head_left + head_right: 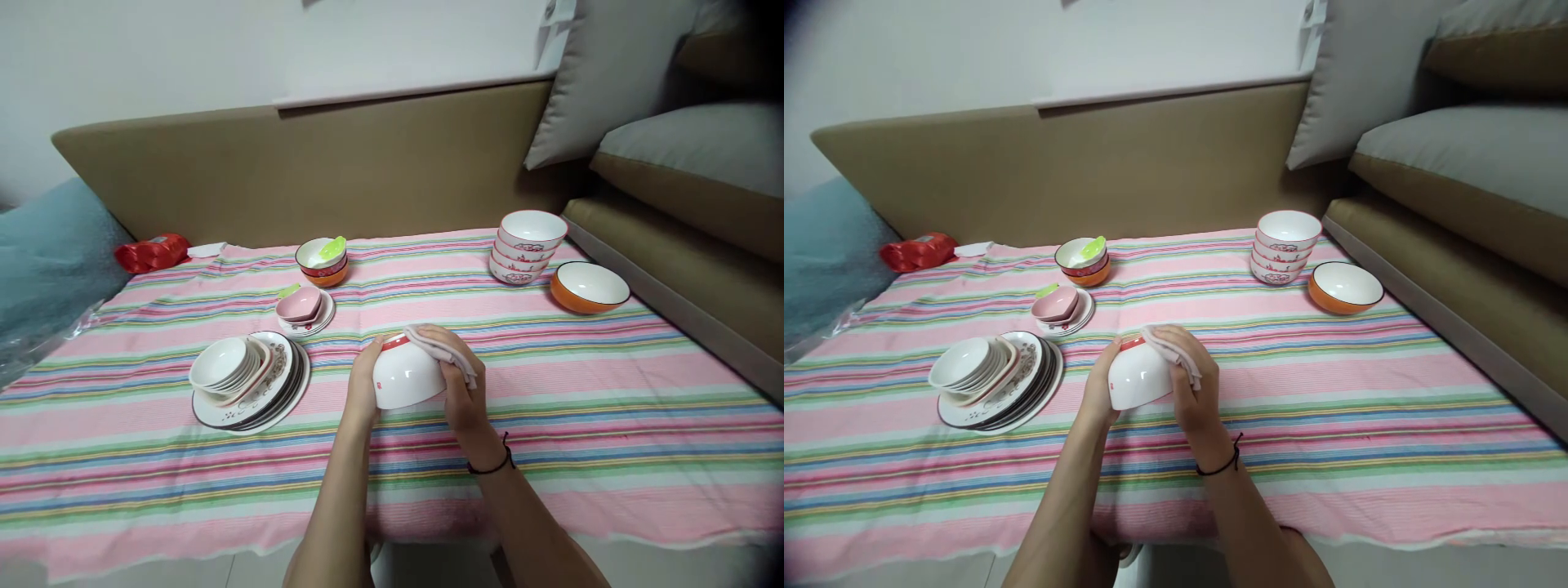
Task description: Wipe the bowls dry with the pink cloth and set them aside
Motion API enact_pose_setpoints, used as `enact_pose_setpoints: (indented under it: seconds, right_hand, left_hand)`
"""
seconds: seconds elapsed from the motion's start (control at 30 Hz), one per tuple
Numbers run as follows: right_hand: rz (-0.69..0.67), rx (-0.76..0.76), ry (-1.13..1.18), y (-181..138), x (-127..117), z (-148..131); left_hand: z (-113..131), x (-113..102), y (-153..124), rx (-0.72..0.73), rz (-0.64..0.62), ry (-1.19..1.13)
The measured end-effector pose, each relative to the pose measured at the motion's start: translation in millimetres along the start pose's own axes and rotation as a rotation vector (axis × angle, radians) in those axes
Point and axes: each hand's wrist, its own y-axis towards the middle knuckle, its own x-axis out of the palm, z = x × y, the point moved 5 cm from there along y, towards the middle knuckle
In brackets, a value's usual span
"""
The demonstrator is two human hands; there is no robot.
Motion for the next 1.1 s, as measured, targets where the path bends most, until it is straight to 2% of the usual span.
enact_pose_setpoints:
  seconds: [0.1, 0.17, 0.3, 0.37, 0.47, 0.6, 0.77, 0.9, 1.1]
  right_hand:
    - [-0.048, -0.079, -0.064, 0, 0, -8]
    - [-0.001, -0.059, -0.054, 2, -3, -10]
    - [0.203, 0.134, 0.035, 5, -11, 0]
    - [0.240, 0.246, 0.093, 6, -14, 10]
    - [0.191, 0.347, 0.214, 6, -14, 26]
    - [0.109, 0.388, 0.300, 5, -14, 39]
    - [0.026, 0.336, 0.251, 8, -12, 29]
    - [-0.071, 0.367, 0.213, 8, -9, 15]
    - [-0.199, 0.366, 0.137, 14, -14, 7]
  left_hand:
    - [-10, 4, 1, -0.083, -0.044, -0.077]
    - [-13, 8, 2, -0.069, -0.064, -0.087]
    - [-9, 15, 0, 0.055, -0.134, -0.034]
    - [-3, 15, -2, 0.136, -0.151, 0.025]
    - [7, 13, -5, 0.211, -0.173, 0.096]
    - [10, 11, -5, 0.193, -0.199, 0.117]
    - [-1, 11, 0, 0.020, -0.140, -0.044]
    - [-10, 11, 0, -0.149, -0.057, -0.151]
    - [-11, 11, 1, -0.196, -0.005, -0.203]
